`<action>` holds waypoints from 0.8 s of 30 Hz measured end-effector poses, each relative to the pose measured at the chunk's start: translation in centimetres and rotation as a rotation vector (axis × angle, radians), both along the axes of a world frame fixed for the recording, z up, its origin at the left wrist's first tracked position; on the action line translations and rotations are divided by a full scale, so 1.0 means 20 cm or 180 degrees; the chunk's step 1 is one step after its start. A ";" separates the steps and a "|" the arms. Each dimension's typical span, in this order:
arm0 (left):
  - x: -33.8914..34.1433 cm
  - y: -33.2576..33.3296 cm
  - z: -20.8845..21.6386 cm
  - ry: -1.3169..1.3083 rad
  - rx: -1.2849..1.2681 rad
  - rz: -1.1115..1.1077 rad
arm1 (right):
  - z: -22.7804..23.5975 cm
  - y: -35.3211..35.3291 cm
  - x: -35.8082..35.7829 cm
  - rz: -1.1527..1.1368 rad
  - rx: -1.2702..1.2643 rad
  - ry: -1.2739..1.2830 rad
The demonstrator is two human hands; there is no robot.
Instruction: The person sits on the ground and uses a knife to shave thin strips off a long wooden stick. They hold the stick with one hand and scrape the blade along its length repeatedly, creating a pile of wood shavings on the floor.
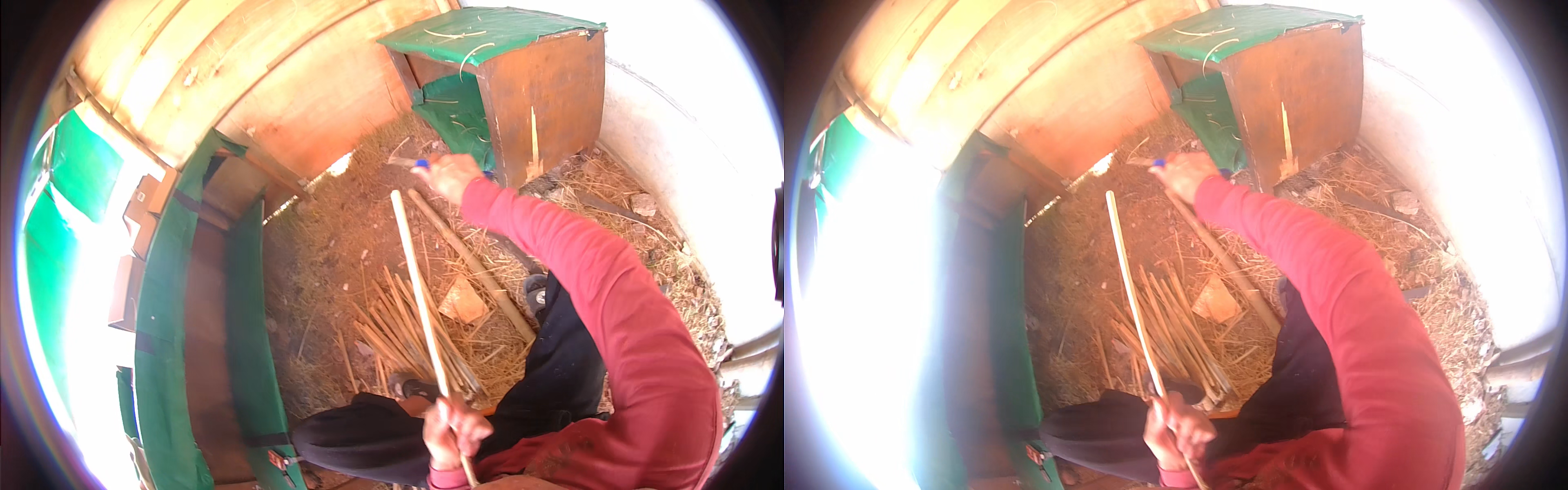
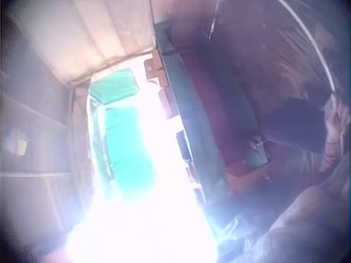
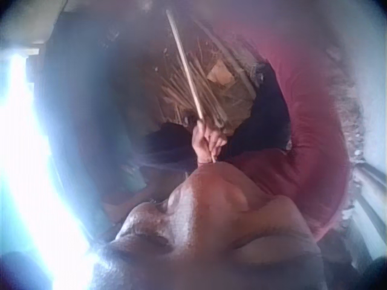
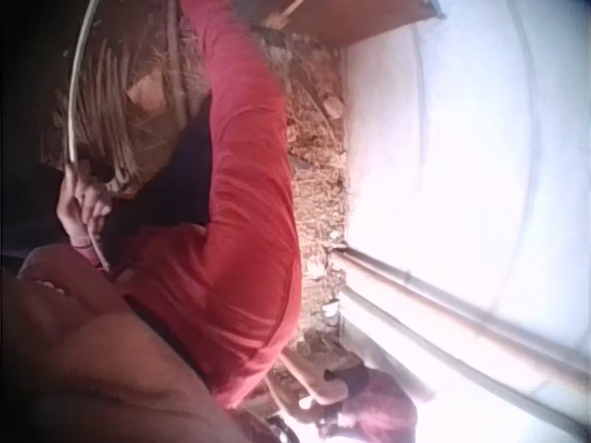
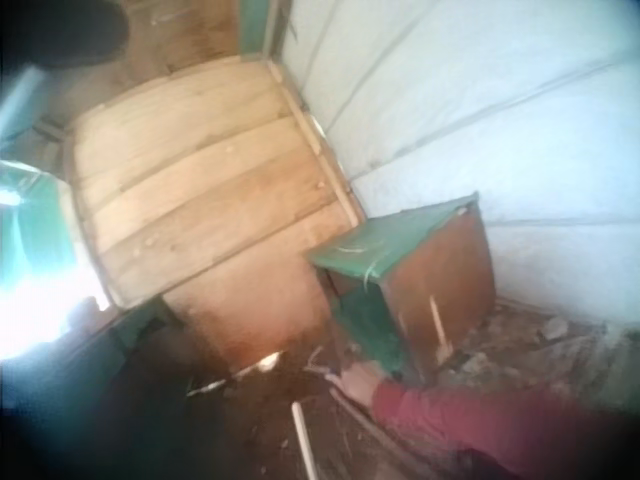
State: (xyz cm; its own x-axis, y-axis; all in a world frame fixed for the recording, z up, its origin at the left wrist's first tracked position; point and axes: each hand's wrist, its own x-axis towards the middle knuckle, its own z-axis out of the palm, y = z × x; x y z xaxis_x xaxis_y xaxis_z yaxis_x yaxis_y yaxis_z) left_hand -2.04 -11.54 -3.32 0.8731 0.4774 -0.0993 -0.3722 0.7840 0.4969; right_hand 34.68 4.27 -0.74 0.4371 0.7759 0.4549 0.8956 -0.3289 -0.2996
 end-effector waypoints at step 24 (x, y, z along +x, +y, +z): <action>0.08 0.10 0.03 0.0998 0.0231 0.0568 | -0.04 -0.23 -0.39 0.2181 0.0433 -0.0449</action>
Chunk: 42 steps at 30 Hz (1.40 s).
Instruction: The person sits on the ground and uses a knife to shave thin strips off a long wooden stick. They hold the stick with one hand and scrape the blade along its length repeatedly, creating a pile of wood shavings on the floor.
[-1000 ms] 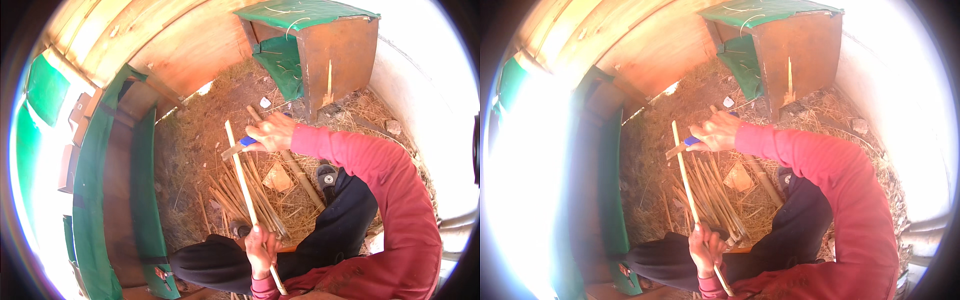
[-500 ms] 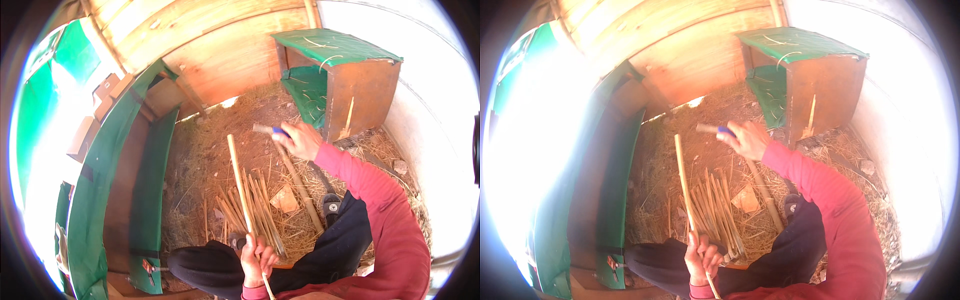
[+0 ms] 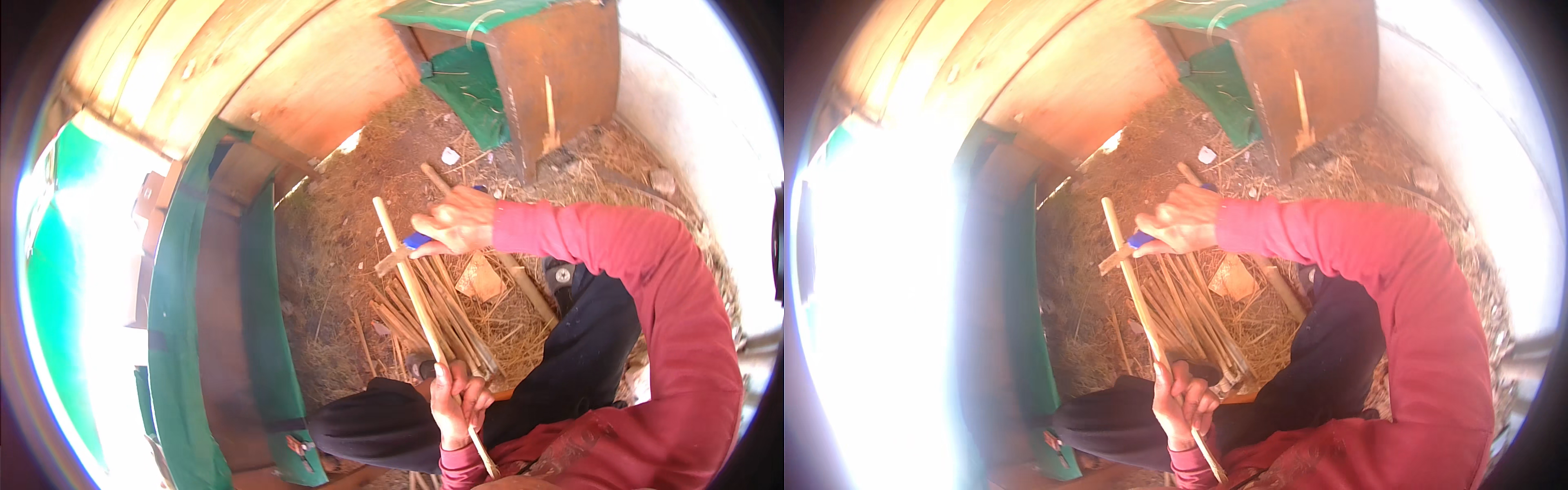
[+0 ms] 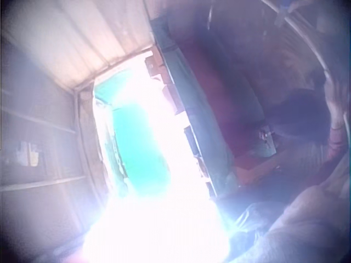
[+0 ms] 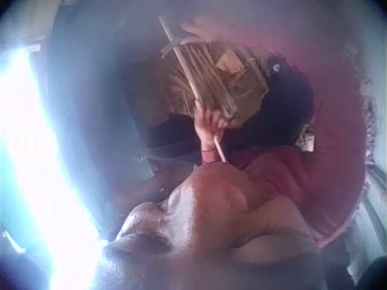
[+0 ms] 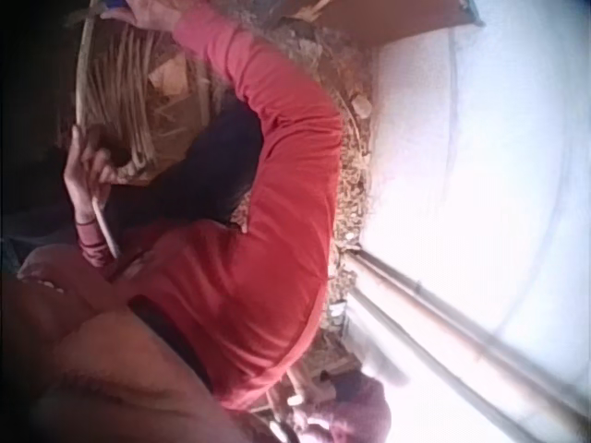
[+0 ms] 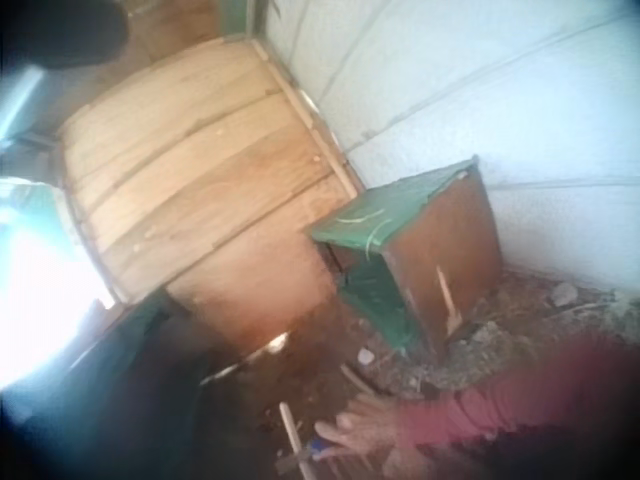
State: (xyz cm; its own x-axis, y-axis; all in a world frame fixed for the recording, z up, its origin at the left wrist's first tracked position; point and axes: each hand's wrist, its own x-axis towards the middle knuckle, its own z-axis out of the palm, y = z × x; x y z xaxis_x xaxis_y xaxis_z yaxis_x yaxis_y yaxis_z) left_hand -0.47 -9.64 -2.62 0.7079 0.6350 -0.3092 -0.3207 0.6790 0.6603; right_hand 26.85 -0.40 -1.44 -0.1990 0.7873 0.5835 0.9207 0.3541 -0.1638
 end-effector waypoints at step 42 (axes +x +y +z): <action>0.03 -0.11 0.01 0.0661 0.1327 -0.0545 | 0.01 0.17 0.48 -0.2131 0.0327 0.0224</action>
